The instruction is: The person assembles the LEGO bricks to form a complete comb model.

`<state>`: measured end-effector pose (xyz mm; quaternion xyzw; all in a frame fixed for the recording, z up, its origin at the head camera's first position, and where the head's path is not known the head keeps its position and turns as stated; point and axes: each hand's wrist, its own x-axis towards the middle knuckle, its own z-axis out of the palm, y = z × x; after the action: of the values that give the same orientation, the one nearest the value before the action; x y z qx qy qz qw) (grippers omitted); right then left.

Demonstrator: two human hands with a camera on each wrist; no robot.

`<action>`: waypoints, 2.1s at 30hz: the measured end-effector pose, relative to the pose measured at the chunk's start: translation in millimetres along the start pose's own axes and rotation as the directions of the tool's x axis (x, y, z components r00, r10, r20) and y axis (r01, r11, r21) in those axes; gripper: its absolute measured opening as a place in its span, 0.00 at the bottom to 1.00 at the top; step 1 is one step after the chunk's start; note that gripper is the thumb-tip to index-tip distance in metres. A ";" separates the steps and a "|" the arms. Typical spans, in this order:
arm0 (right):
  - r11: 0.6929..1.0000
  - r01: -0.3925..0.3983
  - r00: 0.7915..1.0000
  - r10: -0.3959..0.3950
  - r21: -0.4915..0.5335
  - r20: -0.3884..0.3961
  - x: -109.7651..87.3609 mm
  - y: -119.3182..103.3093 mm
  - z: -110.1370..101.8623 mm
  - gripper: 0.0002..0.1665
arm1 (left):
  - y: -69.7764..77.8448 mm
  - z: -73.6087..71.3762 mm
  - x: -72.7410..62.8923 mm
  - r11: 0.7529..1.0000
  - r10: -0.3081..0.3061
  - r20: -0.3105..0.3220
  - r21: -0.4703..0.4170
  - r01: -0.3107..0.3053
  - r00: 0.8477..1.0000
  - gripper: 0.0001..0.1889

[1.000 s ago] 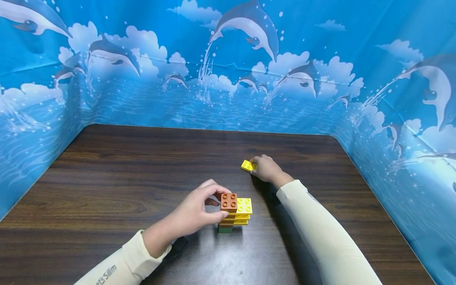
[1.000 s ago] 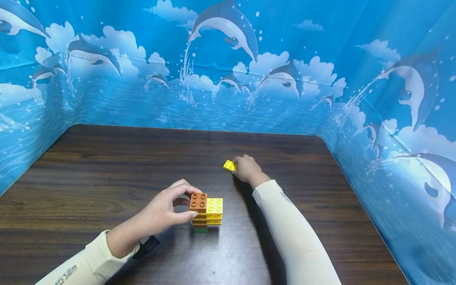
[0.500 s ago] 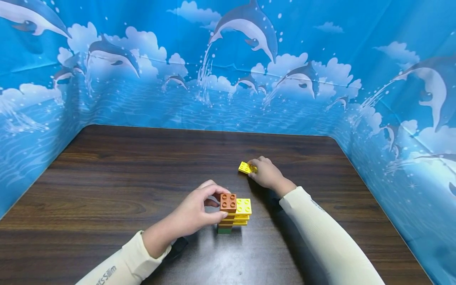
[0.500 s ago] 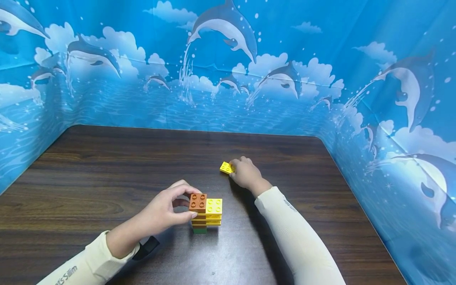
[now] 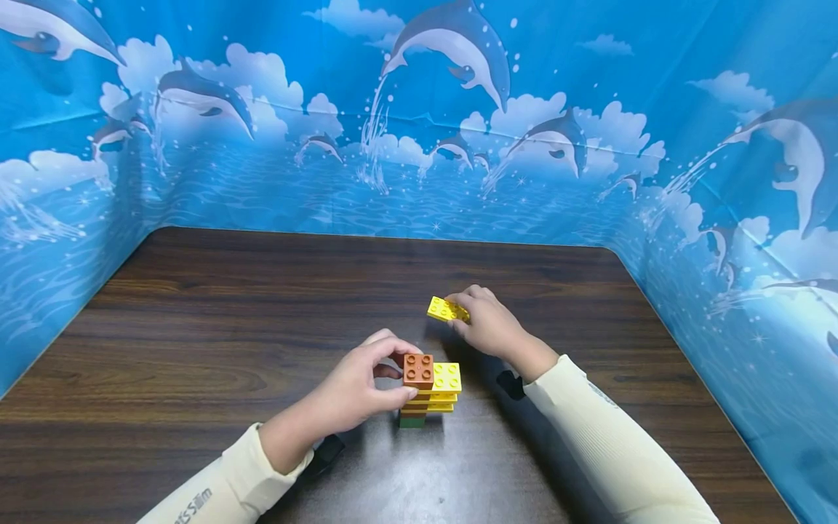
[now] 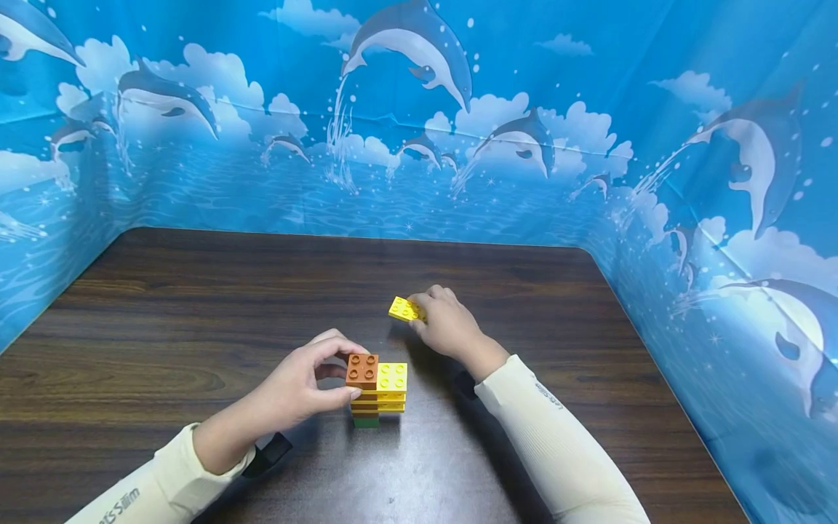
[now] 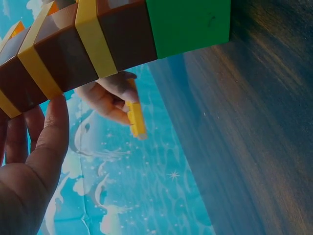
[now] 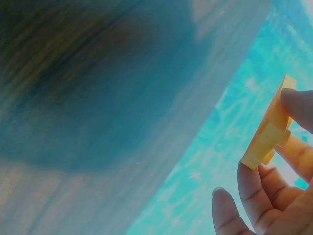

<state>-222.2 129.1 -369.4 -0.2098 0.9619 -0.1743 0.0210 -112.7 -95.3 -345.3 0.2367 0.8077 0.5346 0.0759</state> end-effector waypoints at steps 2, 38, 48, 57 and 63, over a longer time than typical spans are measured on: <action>1.000 0.010 1.000 -0.010 0.000 -0.008 -3.6 -4.0 -2.9 0.26 | 0.6 -0.2 -0.3 1.000 -0.007 0.001 0.001 0.007 1.000 0.19; 0.945 0.327 0.932 -0.321 0.005 -0.169 -73.8 -33.4 -49.2 0.27 | -0.1 0.0 0.4 1.000 -0.012 0.006 -0.009 0.012 1.000 0.19; 0.901 0.434 0.885 -0.429 -0.014 -0.184 -84.0 -39.0 -49.0 0.26 | 0.0 0.5 0.4 0.999 -0.025 0.013 -0.029 0.025 1.000 0.21; 0.869 0.494 0.853 -0.490 -0.026 -0.177 -88.8 -45.0 -50.7 0.26 | -1.1 1.0 0.0 1.000 -0.012 0.012 -0.028 0.013 1.000 0.20; 0.860 0.507 0.848 -0.509 -0.050 -0.151 -90.6 -48.7 -51.9 0.26 | -1.5 1.0 -0.5 1.000 -0.008 0.012 -0.029 0.008 1.000 0.20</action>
<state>-126.3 141.8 -306.9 -0.4420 0.8714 -0.1860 -0.1034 -112.4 -95.2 -347.1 0.2356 0.8003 0.5446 0.0865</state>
